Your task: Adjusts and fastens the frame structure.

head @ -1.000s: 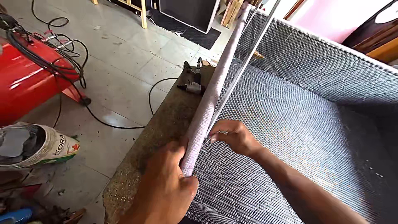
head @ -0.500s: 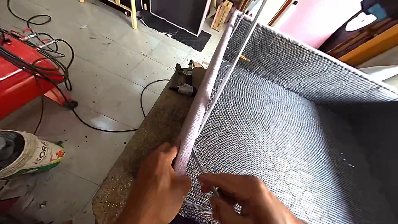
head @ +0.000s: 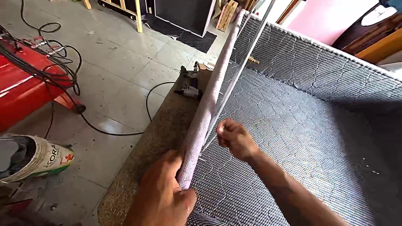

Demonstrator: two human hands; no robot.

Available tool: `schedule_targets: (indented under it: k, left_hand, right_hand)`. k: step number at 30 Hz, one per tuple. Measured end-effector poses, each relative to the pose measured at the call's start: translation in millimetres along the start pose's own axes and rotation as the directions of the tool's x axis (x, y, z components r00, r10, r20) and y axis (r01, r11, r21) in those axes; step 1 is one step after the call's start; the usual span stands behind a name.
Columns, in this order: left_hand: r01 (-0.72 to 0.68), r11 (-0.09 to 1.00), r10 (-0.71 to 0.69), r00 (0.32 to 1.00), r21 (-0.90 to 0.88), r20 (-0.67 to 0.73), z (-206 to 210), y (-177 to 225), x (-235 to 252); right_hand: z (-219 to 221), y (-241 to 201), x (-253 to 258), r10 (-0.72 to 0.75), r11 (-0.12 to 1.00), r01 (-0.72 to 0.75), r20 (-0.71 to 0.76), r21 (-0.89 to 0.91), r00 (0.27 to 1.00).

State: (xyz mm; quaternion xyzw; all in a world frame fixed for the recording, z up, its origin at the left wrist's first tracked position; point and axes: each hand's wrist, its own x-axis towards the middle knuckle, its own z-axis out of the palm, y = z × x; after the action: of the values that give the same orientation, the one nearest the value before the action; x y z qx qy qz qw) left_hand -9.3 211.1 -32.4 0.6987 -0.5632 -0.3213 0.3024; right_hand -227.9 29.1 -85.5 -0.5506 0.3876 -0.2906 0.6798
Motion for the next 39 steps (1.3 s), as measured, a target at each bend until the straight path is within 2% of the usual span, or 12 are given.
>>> schedule_targets:
  k: [4, 8, 12, 17, 20, 23, 26, 28, 30, 34, 37, 39]
  left_hand:
    - [0.001, 1.0, -0.001, 1.0, 0.013, 0.006, -1, 1, 1]
    - [0.025, 1.0, -0.025, 1.0, 0.019, 0.006, 0, 2, 0]
    - [0.04, 0.998, -0.04, 0.999, 0.041, 0.001, 0, 3, 0]
    - [0.066, 0.997, -0.068, 0.997, 0.05, 0.043, -3, 7, 1]
    - [0.075, 0.996, -0.074, 0.997, -0.048, 0.029, 1, 5, 1]
    - [0.117, 0.983, -0.106, 0.991, -0.142, 0.083, 0, 6, 4]
    - [0.137, 0.986, -0.126, 0.985, -0.091, 0.118, -5, 9, 9]
    - [0.097, 0.99, -0.086, 0.99, -0.098, 0.107, -3, 5, 9]
    - [0.034, 0.994, -0.027, 0.997, -0.1, 0.067, -2, 2, 11]
    - [0.013, 0.997, -0.009, 0.998, -0.076, 0.06, -4, 3, 10]
    - [-0.018, 1.0, 0.019, 0.999, -0.025, 0.046, -6, 2, 10]
    - [-0.032, 0.999, 0.031, 0.998, 0.015, 0.06, -8, 5, 9]
  right_hand:
    - [9, 62, -12, 0.029, 0.941, -0.003, 0.073, -0.338, 0.997]
    - [47, 65, -74, 0.135, 0.792, -0.02, 0.144, -0.61, 0.98]
    - [79, 27, -127, 0.252, 0.815, -0.053, 0.27, -0.577, 0.929]
    - [85, -50, -149, 0.334, 0.797, -0.151, 0.218, -0.585, 0.917]
    - [79, -76, -144, 0.238, 0.723, -0.037, 0.199, -0.69, 0.951]
    - [82, -83, -146, -0.075, 0.521, 0.239, 0.235, -0.819, 0.969]
    - [79, -96, -133, -0.444, 0.295, 0.388, 0.234, -0.874, 0.865]
    - [69, -103, -108, -0.544, 0.315, 0.447, 0.227, -0.837, 0.808]
    - [51, -107, -75, -0.504, 0.47, 0.439, 0.175, -0.766, 0.846]
    - [12, -85, -31, -0.116, 0.873, 0.094, -0.017, -0.478, 0.993]
    - [-20, -75, -26, -0.111, 0.789, 0.226, 0.231, -0.571, 0.967]
    - [-32, -75, -31, -0.187, 0.529, 0.446, 0.414, -0.722, 0.891]
